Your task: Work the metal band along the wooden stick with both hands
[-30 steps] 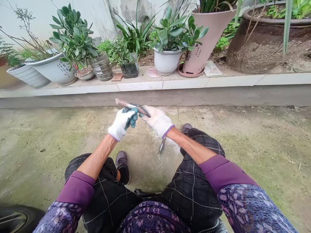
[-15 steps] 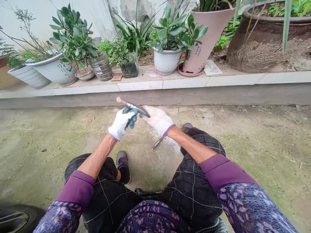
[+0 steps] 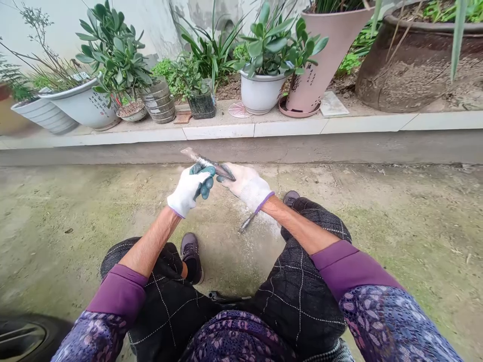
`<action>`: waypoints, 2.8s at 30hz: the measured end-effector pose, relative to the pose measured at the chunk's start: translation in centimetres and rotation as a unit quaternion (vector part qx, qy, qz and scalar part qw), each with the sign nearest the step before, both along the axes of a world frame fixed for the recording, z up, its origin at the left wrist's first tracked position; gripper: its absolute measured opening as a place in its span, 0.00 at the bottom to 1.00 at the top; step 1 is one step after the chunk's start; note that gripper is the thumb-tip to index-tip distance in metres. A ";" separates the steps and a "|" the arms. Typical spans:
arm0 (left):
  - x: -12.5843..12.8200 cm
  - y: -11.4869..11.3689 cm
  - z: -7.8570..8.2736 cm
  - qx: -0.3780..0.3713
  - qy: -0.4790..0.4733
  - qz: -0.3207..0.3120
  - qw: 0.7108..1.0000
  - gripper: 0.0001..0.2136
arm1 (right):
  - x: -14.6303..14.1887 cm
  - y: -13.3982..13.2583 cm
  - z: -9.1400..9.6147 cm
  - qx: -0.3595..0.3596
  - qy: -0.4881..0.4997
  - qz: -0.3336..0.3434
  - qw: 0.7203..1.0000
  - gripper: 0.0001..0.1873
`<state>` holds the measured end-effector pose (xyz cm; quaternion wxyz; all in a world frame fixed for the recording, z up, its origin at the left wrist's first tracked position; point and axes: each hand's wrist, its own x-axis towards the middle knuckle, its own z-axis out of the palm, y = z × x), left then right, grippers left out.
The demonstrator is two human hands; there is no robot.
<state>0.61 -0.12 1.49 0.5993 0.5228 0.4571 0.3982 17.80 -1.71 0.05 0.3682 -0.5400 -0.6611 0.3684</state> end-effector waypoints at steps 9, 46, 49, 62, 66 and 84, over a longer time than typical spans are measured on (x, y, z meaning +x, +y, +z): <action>-0.4 -0.5 0.4 0.002 -0.005 -0.058 0.998 0.10 | 1.1 -1.1 0.3 -0.134 0.108 0.097 0.980 0.15; -1.1 -0.2 1.0 0.009 -0.006 -0.079 0.997 0.09 | 1.7 -1.1 0.6 -0.248 0.242 0.200 0.916 0.21; -1.0 -0.4 0.7 0.006 0.011 -0.073 0.997 0.08 | 1.7 -1.0 0.1 -0.219 0.211 0.191 0.934 0.21; -0.7 -0.6 0.6 -0.022 -0.042 -0.091 0.995 0.13 | 1.2 -1.6 0.3 -0.236 0.228 0.188 0.926 0.20; -0.2 -0.4 -0.3 -0.026 -0.034 -0.057 0.997 0.12 | 0.0 -1.4 -0.2 -0.083 0.074 0.033 0.993 0.12; -0.4 0.1 -0.7 -0.033 -0.020 -0.067 0.997 0.09 | 0.5 -1.0 -0.4 0.002 -0.033 -0.014 0.999 0.11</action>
